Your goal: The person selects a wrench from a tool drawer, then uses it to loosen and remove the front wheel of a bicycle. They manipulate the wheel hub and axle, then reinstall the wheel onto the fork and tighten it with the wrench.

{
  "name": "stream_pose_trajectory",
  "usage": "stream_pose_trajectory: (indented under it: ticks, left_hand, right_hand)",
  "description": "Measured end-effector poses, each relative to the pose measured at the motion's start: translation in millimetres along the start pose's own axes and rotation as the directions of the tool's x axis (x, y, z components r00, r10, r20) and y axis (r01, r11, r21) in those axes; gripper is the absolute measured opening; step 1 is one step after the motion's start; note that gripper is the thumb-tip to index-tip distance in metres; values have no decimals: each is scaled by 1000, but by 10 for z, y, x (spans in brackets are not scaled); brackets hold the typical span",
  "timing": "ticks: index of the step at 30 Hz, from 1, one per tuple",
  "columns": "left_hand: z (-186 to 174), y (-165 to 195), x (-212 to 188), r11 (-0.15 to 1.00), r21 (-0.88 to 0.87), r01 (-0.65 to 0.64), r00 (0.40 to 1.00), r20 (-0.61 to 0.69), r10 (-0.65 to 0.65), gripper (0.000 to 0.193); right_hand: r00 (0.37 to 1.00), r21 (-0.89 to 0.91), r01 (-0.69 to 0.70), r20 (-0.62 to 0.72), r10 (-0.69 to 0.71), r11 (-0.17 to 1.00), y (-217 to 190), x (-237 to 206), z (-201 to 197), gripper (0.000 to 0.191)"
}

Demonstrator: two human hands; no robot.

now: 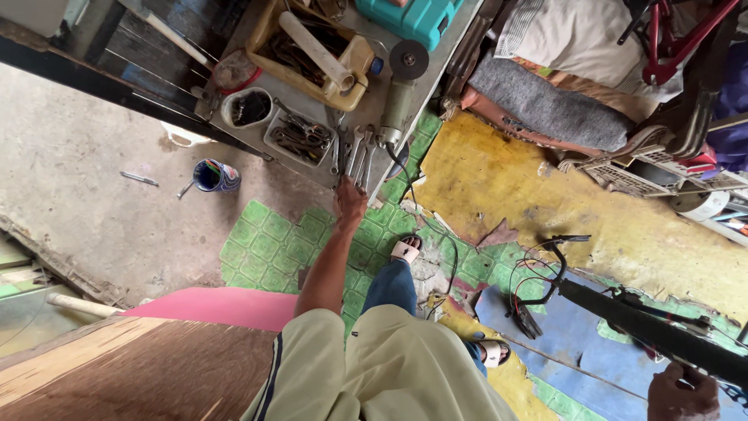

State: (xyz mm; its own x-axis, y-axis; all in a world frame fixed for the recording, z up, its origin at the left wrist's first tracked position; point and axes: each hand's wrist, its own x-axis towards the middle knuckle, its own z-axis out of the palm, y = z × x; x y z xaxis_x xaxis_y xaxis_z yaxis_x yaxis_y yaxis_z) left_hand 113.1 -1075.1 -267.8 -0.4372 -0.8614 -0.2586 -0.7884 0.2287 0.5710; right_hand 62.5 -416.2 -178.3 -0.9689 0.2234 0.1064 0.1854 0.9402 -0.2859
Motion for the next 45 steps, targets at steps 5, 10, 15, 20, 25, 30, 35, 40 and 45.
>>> stream_pose_trajectory:
  ticks: [5, 10, 15, 20, 25, 30, 35, 40, 45]
  left_hand:
    - [-50, -19, 134, 958, 266, -106, 994, 4, 109, 56]
    - [-79, -16, 225, 944, 293, -150, 989, 65, 136, 58]
    - [-100, 30, 242, 926, 329, -187, 978, 150, 144, 36]
    - [-41, 71, 113, 905, 265, -331, 937, -18, 348, 31]
    - [67, 7, -165, 968, 54, -245, 969, -1, 245, 28]
    - [158, -122, -501, 952, -158, -263, 964, -9, 265, 35]
    - [283, -110, -734, 789, -384, -479, 868, -73, 492, 38]
    - [579, 230, -690, 772, -477, -420, 730, 328, 600, 37]
    - [707, 577, -1149, 771, -626, -114, 576, 591, 565, 19]
  right_hand:
    - [965, -12, 197, -173, -197, 980, -227, -30, 11, 14]
    - [974, 246, 217, -126, -191, 945, -394, -4, -13, 10]
    - [992, 324, 105, -99, -77, 940, -442, -14, -38, 12]
    - [986, 263, 134, -131, -102, 955, -327, -22, -77, 10]
    - [989, 316, 107, -135, -67, 943, -94, -23, -92, 9]
    - [974, 218, 170, -185, -130, 961, 101, -31, -134, 7]
    - [988, 159, 56, -149, -32, 986, 110, -32, -111, 9]
    - [989, 119, 19, -149, -1, 993, -82, -35, 25, 11]
    - [916, 187, 8, -396, 68, 982, -224, -388, 43, 6]
